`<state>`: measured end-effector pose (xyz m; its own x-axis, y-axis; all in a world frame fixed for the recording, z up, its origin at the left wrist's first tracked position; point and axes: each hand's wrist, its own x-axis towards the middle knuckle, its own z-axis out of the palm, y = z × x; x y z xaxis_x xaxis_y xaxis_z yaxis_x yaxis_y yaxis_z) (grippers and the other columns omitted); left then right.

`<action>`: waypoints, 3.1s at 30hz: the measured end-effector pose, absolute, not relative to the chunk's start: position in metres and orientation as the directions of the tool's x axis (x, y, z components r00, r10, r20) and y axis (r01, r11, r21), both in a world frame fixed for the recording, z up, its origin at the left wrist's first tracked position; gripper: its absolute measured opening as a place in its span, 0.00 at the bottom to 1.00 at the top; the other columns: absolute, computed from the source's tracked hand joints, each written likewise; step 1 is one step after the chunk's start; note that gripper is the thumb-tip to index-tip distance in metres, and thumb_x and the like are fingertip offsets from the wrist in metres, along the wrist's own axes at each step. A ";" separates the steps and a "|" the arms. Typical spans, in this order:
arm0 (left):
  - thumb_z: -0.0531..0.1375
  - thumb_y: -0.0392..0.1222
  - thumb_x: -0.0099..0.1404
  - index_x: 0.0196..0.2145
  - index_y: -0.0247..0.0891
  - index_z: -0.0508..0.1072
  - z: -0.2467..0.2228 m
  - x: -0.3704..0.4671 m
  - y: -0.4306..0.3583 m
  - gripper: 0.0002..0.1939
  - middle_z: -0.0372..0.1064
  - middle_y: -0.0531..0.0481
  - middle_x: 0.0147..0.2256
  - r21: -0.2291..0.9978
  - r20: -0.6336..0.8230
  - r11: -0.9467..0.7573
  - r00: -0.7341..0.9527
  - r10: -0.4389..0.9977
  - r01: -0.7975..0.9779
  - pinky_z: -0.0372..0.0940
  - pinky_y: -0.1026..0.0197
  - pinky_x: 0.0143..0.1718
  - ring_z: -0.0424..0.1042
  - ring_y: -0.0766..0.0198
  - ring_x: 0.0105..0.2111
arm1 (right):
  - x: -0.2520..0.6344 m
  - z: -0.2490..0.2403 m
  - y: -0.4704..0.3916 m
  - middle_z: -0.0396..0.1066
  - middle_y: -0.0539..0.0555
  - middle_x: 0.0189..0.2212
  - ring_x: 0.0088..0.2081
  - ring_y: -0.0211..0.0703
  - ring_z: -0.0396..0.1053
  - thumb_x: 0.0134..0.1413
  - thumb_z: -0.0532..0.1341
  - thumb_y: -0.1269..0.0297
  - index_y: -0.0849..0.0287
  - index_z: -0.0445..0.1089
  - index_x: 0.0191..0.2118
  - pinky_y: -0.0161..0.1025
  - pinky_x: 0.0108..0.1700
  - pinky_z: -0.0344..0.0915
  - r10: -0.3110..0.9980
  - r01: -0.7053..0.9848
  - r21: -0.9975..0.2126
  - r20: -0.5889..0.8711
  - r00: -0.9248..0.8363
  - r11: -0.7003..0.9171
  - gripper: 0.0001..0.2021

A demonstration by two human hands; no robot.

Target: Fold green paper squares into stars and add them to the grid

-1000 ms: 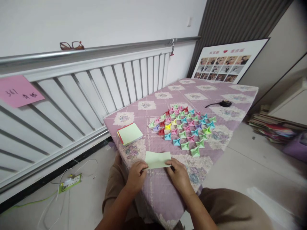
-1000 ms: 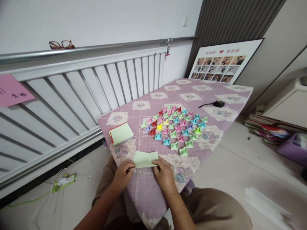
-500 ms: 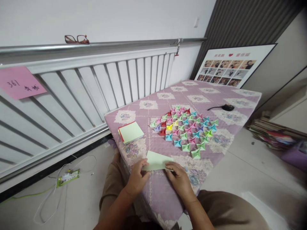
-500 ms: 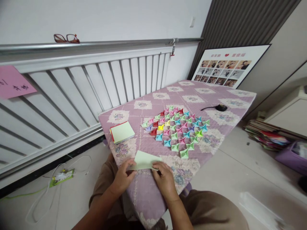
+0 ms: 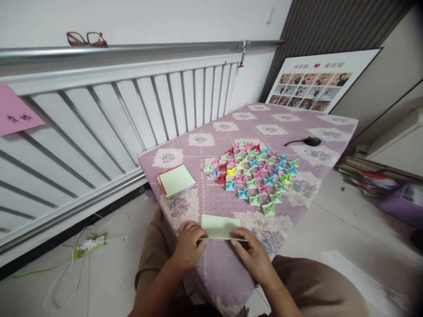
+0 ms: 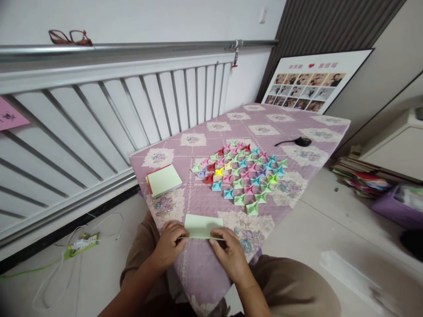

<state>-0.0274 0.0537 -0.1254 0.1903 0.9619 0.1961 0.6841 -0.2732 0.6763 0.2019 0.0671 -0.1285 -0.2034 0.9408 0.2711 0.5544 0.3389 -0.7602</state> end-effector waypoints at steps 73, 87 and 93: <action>0.53 0.60 0.60 0.66 0.38 0.38 -0.123 0.001 0.053 0.45 0.27 0.42 0.67 0.345 -0.112 -0.462 0.525 0.844 0.817 0.29 0.33 0.61 0.29 0.44 0.66 | 0.176 -0.138 0.084 0.75 0.59 0.39 0.41 0.52 0.72 0.55 0.54 0.59 0.61 0.58 0.58 0.48 0.45 0.61 0.979 0.890 -0.454 0.196 0.049 0.046 0.25; 0.52 0.61 0.60 0.66 0.39 0.38 -0.121 0.004 0.055 0.45 0.22 0.44 0.67 0.321 -0.213 -0.421 0.498 0.841 0.848 0.26 0.35 0.61 0.25 0.45 0.65 | 0.175 -0.142 0.081 0.73 0.60 0.40 0.42 0.52 0.70 0.57 0.53 0.60 0.62 0.56 0.59 0.49 0.45 0.60 0.973 0.913 -0.405 0.225 0.052 0.045 0.25; 0.51 0.61 0.60 0.66 0.40 0.38 -0.118 0.005 0.054 0.45 0.22 0.45 0.67 0.308 -0.226 -0.413 0.488 0.843 0.857 0.25 0.36 0.61 0.24 0.46 0.65 | 0.179 -0.140 0.079 0.73 0.55 0.34 0.40 0.51 0.69 0.56 0.53 0.59 0.61 0.55 0.59 0.48 0.44 0.59 0.966 0.878 -0.479 0.224 0.131 -0.008 0.25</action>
